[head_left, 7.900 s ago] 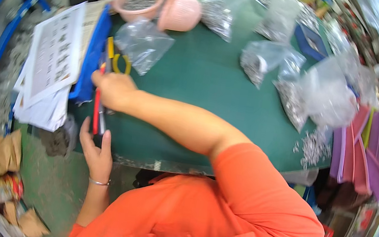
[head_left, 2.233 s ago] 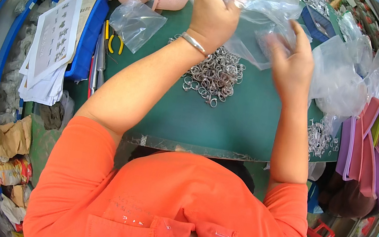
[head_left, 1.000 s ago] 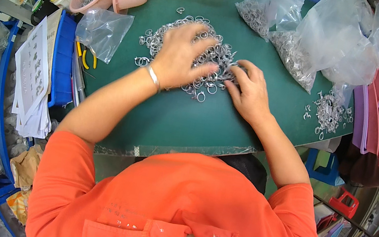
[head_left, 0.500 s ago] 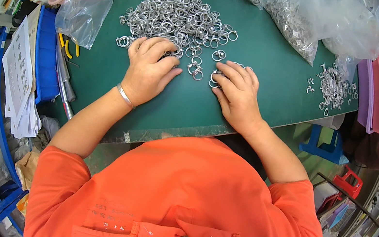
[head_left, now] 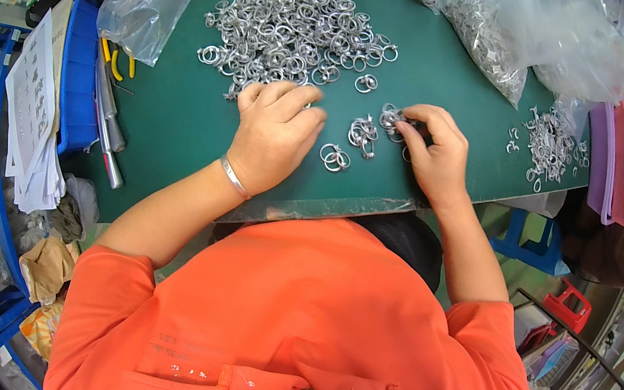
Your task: The person empties a bag of metal rings onto a table and sorts through them by hand, picking out individual pieces and moving others into a pile.
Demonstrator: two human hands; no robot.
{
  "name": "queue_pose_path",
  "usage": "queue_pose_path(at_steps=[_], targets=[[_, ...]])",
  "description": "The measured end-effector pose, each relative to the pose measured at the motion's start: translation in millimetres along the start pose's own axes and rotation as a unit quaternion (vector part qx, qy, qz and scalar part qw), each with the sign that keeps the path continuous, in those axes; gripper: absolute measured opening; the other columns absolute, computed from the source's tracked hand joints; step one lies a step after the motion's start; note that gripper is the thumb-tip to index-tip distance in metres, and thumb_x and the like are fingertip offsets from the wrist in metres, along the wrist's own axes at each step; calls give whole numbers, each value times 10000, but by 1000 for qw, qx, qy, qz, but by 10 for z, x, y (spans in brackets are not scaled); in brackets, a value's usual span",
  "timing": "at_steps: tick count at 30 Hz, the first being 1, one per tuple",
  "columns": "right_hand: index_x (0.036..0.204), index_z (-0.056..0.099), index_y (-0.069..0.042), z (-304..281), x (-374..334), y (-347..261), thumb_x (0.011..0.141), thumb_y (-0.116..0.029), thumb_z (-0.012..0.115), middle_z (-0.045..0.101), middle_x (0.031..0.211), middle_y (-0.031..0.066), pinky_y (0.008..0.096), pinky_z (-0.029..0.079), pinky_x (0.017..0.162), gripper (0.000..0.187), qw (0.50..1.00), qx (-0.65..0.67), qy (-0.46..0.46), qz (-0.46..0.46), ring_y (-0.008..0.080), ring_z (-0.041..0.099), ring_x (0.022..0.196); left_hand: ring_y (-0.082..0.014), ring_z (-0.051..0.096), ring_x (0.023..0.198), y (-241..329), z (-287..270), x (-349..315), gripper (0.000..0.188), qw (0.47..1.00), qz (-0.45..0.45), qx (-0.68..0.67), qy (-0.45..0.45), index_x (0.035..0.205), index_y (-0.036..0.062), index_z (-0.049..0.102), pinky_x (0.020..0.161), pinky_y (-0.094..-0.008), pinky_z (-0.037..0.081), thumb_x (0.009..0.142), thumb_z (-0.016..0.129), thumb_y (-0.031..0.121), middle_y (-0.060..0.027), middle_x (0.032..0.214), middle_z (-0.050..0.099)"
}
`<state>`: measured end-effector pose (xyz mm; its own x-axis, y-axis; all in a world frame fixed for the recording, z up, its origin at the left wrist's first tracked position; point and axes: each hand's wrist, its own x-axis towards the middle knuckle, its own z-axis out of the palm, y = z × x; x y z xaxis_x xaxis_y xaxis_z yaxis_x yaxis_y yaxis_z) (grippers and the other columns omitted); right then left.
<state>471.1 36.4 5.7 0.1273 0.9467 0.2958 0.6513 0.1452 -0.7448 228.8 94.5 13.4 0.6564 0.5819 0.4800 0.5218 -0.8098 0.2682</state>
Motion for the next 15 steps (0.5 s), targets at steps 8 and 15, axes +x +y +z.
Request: queue_pose_path(at_steps=[8, 15], targets=[[904, 686, -5, 11, 38, 76, 815, -32, 710, 684, 829, 65, 246, 504, 674, 96, 991, 95, -7, 92, 114, 631, 745, -205, 568, 924, 100, 170, 148, 223, 999, -10, -26, -33, 925, 129, 652, 852, -393, 346, 736, 754, 189, -10, 956, 623], [956, 670, 19, -284, -135, 264, 881, -28, 641, 665, 908, 54, 240, 493, 722, 94, 980, 128, 58, 144, 104, 600, 784, -217, 561, 997, 224, 77, 226, 217, 999, 7, -54, 5, 931, 111, 679, 875, -398, 345, 726, 748, 129, -29, 1030, 616]])
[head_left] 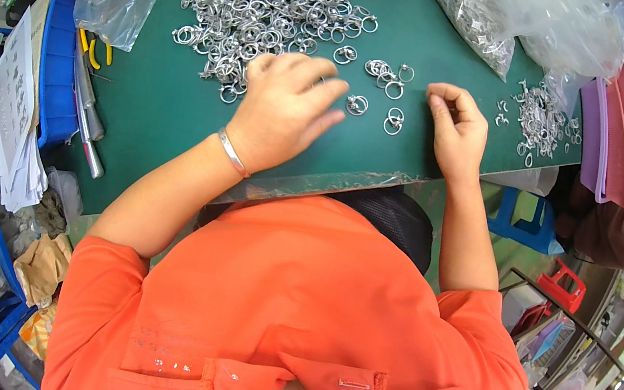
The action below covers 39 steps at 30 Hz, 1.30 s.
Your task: The person empties a bag of metal rings onto a table and sorts through them by hand, picking out individual pieces and moving others into a pile.
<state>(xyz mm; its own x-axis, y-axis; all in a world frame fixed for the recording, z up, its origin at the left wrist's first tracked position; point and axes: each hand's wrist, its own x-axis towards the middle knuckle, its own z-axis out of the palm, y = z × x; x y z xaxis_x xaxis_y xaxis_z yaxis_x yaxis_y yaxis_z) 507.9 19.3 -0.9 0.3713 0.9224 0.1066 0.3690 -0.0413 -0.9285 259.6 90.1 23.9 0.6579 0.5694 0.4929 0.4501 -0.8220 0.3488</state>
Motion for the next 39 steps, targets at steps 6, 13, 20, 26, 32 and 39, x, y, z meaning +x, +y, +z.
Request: queue_pose_path(at_steps=[6, 13, 20, 26, 32, 39], targets=[[970, 686, -38, 55, -224, -170, 751, -26, 720, 608, 934, 93, 354, 488, 783, 222, 956, -202, -114, -181, 280, 588, 882, -211, 560, 981, 55, 234, 30, 269, 999, -20, 2, -25, 976, 112, 665, 879, -402, 338, 725, 755, 147, -15, 1009, 612], [933, 661, -7, 53, -241, -117, 784, -33, 717, 661, 905, 103, 333, 508, 734, 161, 967, -172, -43, -183, 251, 631, 813, -194, 586, 824, 38, 366, 78, 198, 1000, -3, -5, -15, 898, 126, 639, 835, -373, 366, 731, 732, 75, 4, 797, 614], [958, 654, -4, 109, -293, -177, 821, -28, 693, 649, 838, 120, 315, 514, 648, 144, 995, -86, 1, -57, 238, 641, 729, -193, 611, 728, 75, 272, 76, 407, 989, -16, -128, 74, 1084, 58, 603, 717, -320, 452, 711, 733, -41, -18, 793, 658], [956, 642, -13, 174, -333, -289, 800, 12, 654, 609, 913, 131, 356, 506, 685, 159, 979, -188, -50, -61, 279, 610, 761, -191, 608, 724, 61, 335, 9, 662, 981, 24, -160, 104, 1263, 32, 478, 706, -309, 465, 675, 758, -88, -40, 804, 658], [944, 624, -37, 219, -296, -237, 749, 51, 638, 614, 890, 122, 384, 490, 750, 215, 963, -219, -64, -142, 295, 596, 828, -186, 605, 718, 68, 342, -9, 702, 981, 39, -158, 107, 1280, 27, 455, 704, -308, 468, 664, 764, -103, -35, 802, 638], [914, 627, -33, 267, -317, -236, 739, 16, 676, 613, 877, 108, 379, 484, 730, 188, 970, -187, -60, -140, 286, 587, 822, -205, 587, 766, 53, 295, -22, 315, 995, 22, -89, 30, 971, 77, 642, 732, -343, 429, 686, 754, 5, -26, 845, 640]])
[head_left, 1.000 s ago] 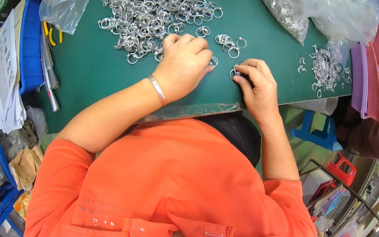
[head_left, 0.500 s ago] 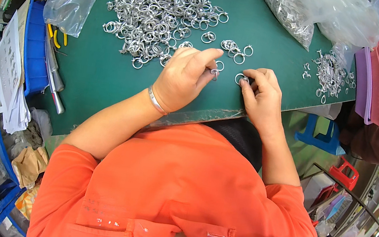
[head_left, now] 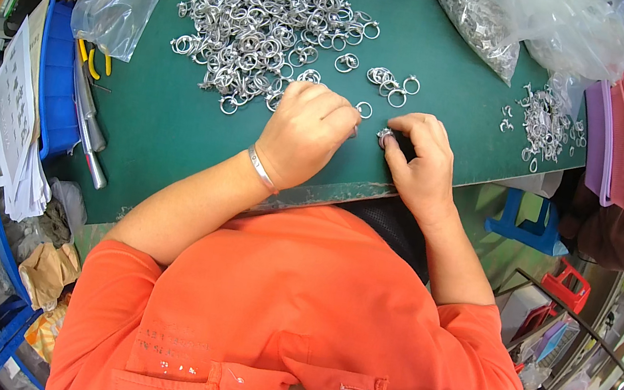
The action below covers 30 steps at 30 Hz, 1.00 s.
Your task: The person empties a bag of metal rings onto a table and sorts through them by hand, picking out individual pieces and moving others into a pile.
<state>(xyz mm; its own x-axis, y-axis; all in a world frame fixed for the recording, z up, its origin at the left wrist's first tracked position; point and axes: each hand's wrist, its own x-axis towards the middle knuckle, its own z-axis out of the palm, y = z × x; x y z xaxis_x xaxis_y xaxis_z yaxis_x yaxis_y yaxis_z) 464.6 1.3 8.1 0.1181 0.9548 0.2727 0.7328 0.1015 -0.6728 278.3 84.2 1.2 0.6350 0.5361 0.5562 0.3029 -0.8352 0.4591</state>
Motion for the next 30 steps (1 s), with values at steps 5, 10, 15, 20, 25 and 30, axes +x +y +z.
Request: queue_pose_path(at_steps=[5, 10, 15, 20, 25, 30], targets=[[862, 636, -31, -21, -20, 20, 738, -6, 694, 617, 880, 100, 373, 486, 733, 139, 999, -32, -17, -20, 284, 589, 825, -195, 582, 814, -10, 5, 9, 199, 999, 8, 34, -10, 878, 93, 665, 747, -336, 407, 702, 739, 34, -6, 886, 642], [876, 637, -32, -19, -44, 92, 747, 14, 682, 626, 876, 86, 347, 496, 713, 145, 1000, -7, -11, -25, 271, 600, 791, -207, 575, 805, 39, -66, 72, 214, 1000, -9, 15, 11, 894, 91, 670, 727, -333, 401, 702, 739, 29, -17, 885, 643], [934, 600, -20, -29, -97, 5, 787, 77, 649, 642, 898, 65, 256, 492, 703, 182, 977, 197, 1, 82, 144, 620, 801, -210, 563, 769, 127, -90, 90, 281, 999, -20, -27, -5, 910, 90, 653, 705, -326, 397, 671, 799, 118, -27, 858, 632], [1051, 511, -4, -15, -122, -31, 830, 91, 619, 636, 947, 83, 235, 482, 725, 264, 901, 416, 21, 124, 112, 605, 851, -202, 546, 704, 142, -32, 61, 421, 996, -6, -87, -10, 944, 91, 625, 681, -322, 391, 632, 852, 259, -33, 841, 625], [1043, 493, -7, 23, -149, -82, 827, 113, 604, 621, 968, 88, 239, 480, 734, 271, 869, 477, 20, 129, 126, 603, 863, -202, 625, 734, 226, 16, 53, 475, 982, -42, -180, -30, 1008, 43, 598, 672, -308, 509, 667, 854, 251, -71, 867, 636], [931, 597, 13, 9, -140, -73, 826, 76, 619, 595, 971, 74, 259, 497, 722, 125, 892, 440, -36, 96, 143, 597, 888, -190, 679, 740, 243, 7, 25, 348, 967, -99, -230, -55, 1044, 0, 637, 655, -273, 566, 749, 796, 94, -107, 905, 664]])
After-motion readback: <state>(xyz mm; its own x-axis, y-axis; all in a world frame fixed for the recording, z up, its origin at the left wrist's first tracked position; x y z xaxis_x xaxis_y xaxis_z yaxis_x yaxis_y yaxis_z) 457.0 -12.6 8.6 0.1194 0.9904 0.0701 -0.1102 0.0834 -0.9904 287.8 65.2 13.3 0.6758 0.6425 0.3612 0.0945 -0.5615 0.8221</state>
